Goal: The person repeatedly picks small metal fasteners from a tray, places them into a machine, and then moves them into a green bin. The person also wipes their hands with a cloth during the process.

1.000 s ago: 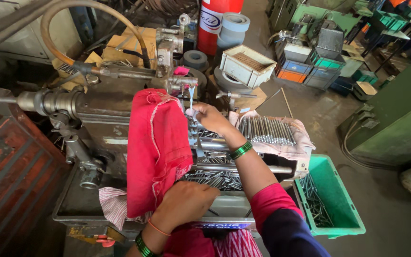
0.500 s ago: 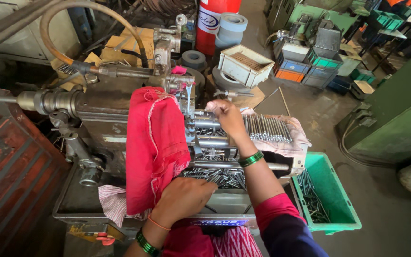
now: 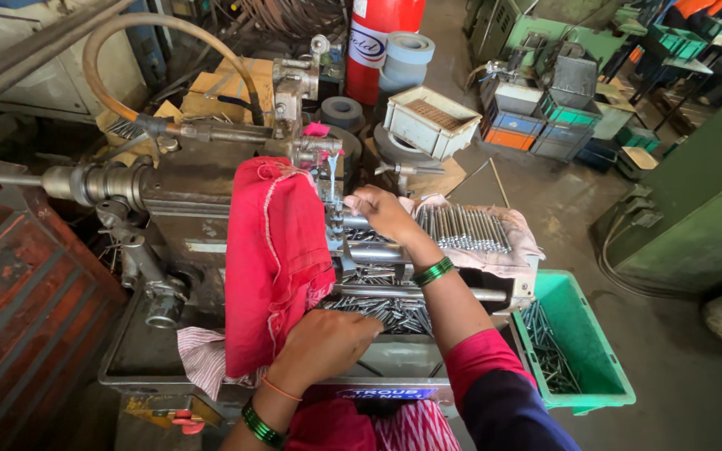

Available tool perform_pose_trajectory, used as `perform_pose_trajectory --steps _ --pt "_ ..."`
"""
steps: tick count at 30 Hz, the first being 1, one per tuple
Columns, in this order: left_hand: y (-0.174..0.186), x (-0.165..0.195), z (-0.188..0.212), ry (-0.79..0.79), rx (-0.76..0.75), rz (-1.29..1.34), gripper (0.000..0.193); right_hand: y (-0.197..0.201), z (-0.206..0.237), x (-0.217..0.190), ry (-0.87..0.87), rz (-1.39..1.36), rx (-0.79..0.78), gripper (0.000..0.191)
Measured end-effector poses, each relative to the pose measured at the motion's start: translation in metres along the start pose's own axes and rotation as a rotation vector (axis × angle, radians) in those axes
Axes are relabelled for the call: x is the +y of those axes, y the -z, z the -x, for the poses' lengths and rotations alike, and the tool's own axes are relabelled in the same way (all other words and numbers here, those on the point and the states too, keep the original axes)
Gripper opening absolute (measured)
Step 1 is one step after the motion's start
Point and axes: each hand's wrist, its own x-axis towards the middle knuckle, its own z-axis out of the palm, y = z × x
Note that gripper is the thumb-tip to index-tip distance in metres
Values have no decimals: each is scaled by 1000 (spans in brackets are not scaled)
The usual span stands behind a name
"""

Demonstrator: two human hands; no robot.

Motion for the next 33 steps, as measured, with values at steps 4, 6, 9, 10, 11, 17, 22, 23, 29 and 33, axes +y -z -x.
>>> perform_pose_trajectory --steps 4,6,9,10,11,17,22,23,29,33 --pt "2 0 2 11 28 18 5 14 15 0 -75 177 192 32" --pt "2 -1 2 15 25 10 5 15 21 -2 -152 112 346 31" --pt "0 -1 1 22 26 16 6 7 24 -4 -260 -370 559 29" --pt "-1 -1 1 26 26 19 7 -2 20 -6 -249 -546 607 26" --pt "-1 -1 1 18 32 29 6 -11 17 -8 -236 -723 653 23" --pt "0 -1 2 -1 27 17 6 -64 11 -14 -304 -1136 640 21" --pt "2 1 1 -20 24 2 7 -84 7 -3 -362 -1090 631 25" --pt "3 1 1 -22 29 18 7 -87 8 -3 -366 -1068 614 27" --pt "6 0 2 -8 15 30 7 -79 24 -28 -324 -677 475 67" --pt "5 0 3 -20 35 36 7 -75 22 -52 -276 -458 329 91"
